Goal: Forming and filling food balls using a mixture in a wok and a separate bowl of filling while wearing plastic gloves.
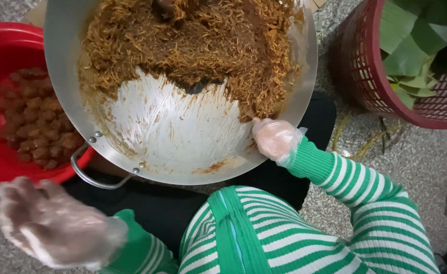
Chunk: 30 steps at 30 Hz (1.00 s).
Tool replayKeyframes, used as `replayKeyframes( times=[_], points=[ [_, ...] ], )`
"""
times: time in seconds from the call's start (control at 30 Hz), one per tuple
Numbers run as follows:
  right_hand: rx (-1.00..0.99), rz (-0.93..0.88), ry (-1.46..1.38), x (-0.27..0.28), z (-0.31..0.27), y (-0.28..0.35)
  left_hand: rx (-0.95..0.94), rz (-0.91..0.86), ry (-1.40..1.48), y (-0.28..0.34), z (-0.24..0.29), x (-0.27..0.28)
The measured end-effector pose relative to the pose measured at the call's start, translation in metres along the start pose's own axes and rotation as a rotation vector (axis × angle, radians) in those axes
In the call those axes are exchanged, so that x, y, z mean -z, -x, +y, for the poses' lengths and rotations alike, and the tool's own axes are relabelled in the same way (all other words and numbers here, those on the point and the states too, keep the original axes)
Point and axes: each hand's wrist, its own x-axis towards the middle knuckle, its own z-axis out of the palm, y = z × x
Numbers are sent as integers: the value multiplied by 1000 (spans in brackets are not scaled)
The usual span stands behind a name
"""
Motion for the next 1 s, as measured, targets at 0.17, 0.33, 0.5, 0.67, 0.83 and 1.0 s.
replayKeyframes(
  times=[0.17, 0.33, 0.5, 0.67, 0.83, 1.0],
  points=[
    [-24, -297, -388, 10, -10, -11, 173, -31, 272, 28, 1, -34],
    [-177, -466, -811, 45, 0, -28, 266, -491, -13, 50, -25, -52],
    [-245, -406, -1253, 62, 0, -17, 920, -598, -66, 74, -41, -90],
    [58, 433, -334, 55, -27, -11, 1366, -126, 195, 80, -33, -136],
    [19, 583, -222, 30, -41, -4, 1273, -280, 144, 102, -70, -111],
    [-3, 692, -279, 25, -44, -10, 1280, -334, 139, 95, -72, -108]
  ],
)
